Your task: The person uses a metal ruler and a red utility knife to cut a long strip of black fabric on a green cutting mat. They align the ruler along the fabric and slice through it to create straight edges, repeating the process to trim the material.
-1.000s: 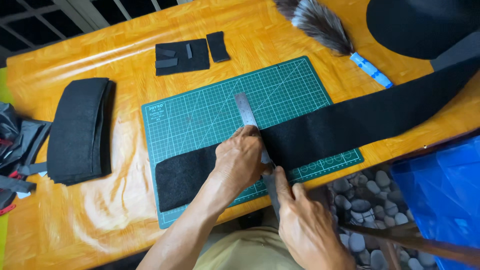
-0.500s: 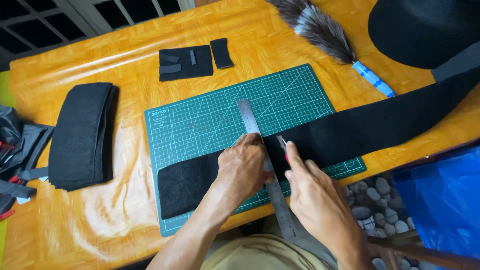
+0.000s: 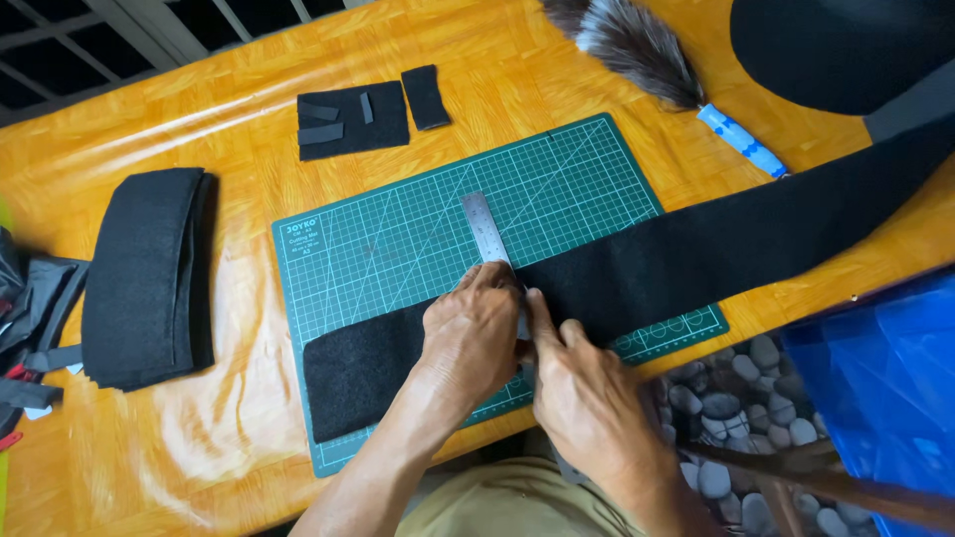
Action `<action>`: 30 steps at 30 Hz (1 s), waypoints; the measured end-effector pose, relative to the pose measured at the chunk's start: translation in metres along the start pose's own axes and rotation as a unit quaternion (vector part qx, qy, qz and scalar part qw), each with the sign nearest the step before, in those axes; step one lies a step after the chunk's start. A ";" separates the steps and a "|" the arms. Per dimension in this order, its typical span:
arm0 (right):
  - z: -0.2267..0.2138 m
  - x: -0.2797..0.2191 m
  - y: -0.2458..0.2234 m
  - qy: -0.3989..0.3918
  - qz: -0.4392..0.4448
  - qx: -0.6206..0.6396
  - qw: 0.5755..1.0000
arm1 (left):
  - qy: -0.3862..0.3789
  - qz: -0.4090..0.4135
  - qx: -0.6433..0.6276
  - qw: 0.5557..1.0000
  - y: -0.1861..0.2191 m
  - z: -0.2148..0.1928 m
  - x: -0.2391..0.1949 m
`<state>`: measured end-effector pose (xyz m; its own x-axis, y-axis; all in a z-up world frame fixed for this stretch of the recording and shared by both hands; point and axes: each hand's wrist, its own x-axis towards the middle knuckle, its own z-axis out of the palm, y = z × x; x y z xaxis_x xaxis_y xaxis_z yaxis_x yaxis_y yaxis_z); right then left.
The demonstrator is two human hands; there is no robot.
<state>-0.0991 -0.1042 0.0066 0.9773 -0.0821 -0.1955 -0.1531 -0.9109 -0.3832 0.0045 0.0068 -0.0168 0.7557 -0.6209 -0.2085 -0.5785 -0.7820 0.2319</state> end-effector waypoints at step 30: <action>0.000 0.015 0.011 0.008 0.001 0.098 0.995 | -0.044 -0.020 -0.009 0.999 -0.002 0.007 0.002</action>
<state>-0.0859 -0.1150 -0.0008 0.9788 -0.0914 -0.1835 -0.1794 -0.8150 -0.5510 0.0051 0.0062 -0.0241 0.7477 -0.5923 -0.3002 -0.5422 -0.8056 0.2389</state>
